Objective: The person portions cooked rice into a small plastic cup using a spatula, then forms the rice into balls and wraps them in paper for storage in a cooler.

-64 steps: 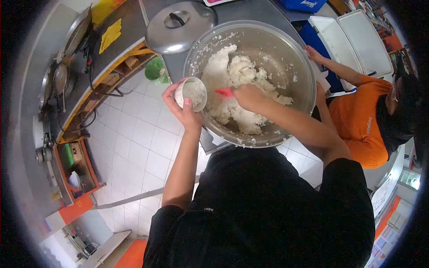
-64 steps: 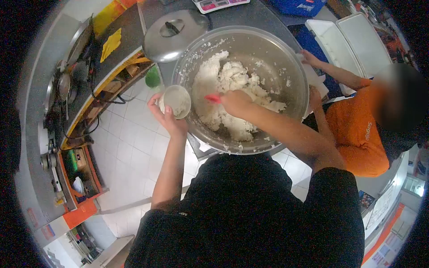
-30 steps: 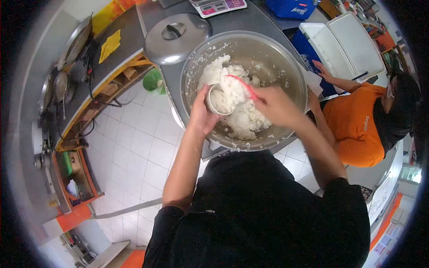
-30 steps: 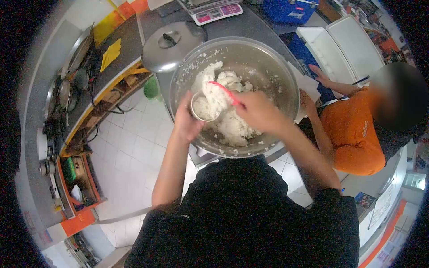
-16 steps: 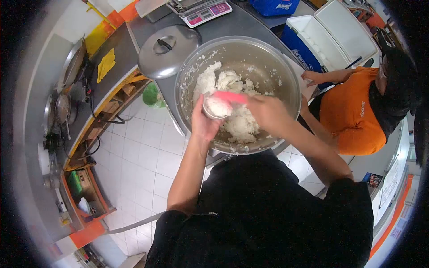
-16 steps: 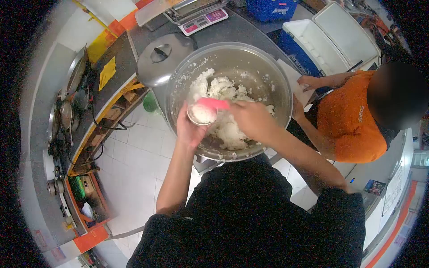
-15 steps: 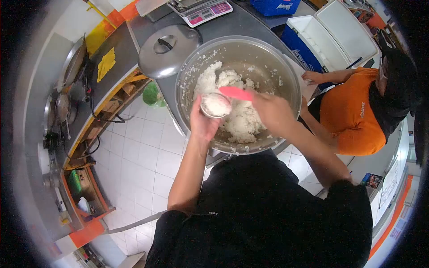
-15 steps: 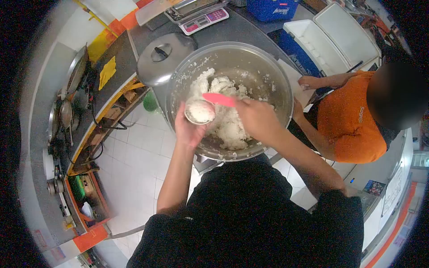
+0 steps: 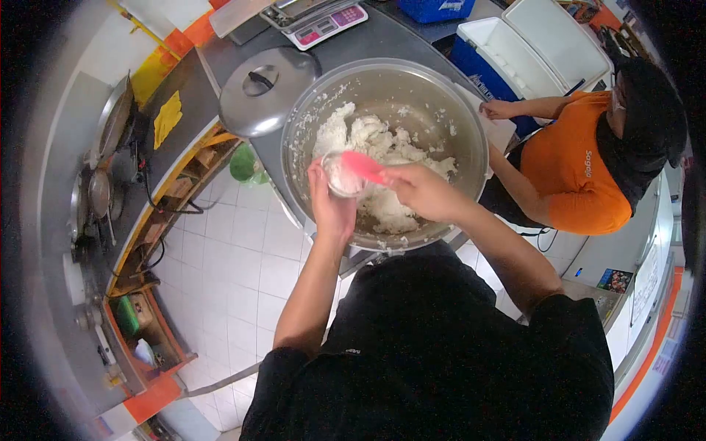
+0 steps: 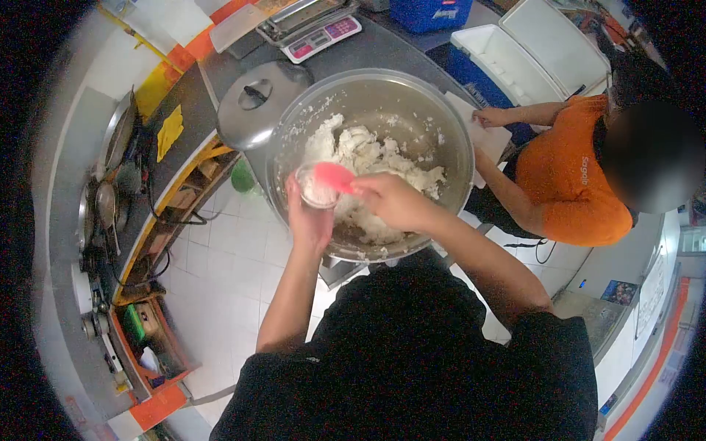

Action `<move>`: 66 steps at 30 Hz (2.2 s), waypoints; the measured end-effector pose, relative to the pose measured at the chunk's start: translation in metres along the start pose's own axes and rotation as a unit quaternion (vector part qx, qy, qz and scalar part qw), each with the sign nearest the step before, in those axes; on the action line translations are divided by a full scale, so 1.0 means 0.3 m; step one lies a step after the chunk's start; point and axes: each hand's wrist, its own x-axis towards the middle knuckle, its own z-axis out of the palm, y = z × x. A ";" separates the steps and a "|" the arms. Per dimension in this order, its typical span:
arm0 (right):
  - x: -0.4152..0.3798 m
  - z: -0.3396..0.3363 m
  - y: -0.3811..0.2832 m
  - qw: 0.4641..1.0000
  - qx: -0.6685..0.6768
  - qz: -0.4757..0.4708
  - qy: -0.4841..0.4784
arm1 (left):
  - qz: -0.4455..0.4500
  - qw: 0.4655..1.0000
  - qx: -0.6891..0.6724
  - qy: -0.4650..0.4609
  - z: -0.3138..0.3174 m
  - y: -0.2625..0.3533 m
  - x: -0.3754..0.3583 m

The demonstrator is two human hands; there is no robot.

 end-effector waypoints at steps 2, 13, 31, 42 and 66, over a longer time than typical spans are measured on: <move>-0.009 0.041 -0.011 0.996 -0.011 -0.050 0.074 | -0.003 1.000 0.002 -0.006 0.011 -0.014 0.002; -0.009 -0.191 -0.025 0.977 -0.170 0.127 -0.035 | -0.094 0.995 0.002 -0.038 0.124 -0.112 0.010; -1.111 -0.504 0.705 0.941 -0.014 0.331 0.067 | -0.151 0.981 0.073 0.102 0.629 -1.316 0.248; -1.022 -0.572 0.672 0.969 -0.007 0.239 0.063 | 0.035 0.476 0.878 -0.040 0.903 -1.335 0.586; 0.032 -0.304 0.292 0.946 -0.247 0.191 -0.082 | 0.308 0.719 0.619 -0.068 -0.150 0.027 -0.034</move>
